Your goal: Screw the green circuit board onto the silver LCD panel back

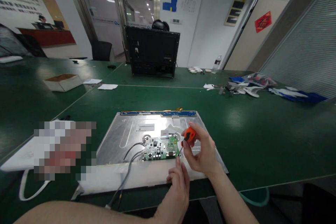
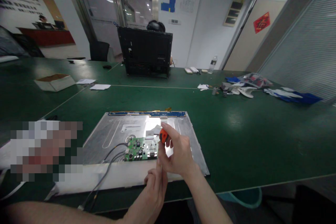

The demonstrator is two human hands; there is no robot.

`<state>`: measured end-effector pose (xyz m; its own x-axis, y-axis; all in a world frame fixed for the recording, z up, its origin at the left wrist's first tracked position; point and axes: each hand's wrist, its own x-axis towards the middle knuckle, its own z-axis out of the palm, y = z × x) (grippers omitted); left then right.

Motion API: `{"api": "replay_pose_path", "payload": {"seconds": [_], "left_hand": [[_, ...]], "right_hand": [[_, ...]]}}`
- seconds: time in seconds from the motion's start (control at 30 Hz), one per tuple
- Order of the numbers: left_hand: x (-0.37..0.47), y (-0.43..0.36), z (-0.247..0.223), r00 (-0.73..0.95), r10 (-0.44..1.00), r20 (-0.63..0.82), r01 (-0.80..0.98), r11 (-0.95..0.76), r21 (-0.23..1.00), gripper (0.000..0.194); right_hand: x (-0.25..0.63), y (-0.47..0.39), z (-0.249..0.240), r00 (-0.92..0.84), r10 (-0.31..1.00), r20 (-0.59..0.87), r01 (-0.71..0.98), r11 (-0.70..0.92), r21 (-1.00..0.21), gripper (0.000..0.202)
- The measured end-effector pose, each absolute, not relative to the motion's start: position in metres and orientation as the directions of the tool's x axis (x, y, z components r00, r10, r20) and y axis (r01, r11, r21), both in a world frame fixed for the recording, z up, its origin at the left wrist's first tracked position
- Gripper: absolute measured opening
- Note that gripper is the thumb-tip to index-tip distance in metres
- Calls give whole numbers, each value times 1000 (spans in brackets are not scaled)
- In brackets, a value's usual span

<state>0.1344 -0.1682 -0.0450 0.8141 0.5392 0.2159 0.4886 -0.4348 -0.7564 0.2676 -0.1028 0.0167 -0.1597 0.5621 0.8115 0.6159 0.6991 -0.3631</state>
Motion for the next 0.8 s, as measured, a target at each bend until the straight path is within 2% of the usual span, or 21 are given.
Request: {"api": "replay_pose_path", "payload": {"seconds": [0.4,0.63,0.8], "left_hand": [[131,-165,-42,824,484,294,513,-419,-749,48],[137,-167,-53,798,544,260,527,-421,-738,48],[136,-167,-49,814,527,244,502,-427,-752,47]], "right_hand": [[266,-98,17,-158,493,856,684,679,-265,58],[266,-100,20,-180,486,855,670,697,-255,55],[266,-103,23,-176,508,843,639,711,-294,55]]}}
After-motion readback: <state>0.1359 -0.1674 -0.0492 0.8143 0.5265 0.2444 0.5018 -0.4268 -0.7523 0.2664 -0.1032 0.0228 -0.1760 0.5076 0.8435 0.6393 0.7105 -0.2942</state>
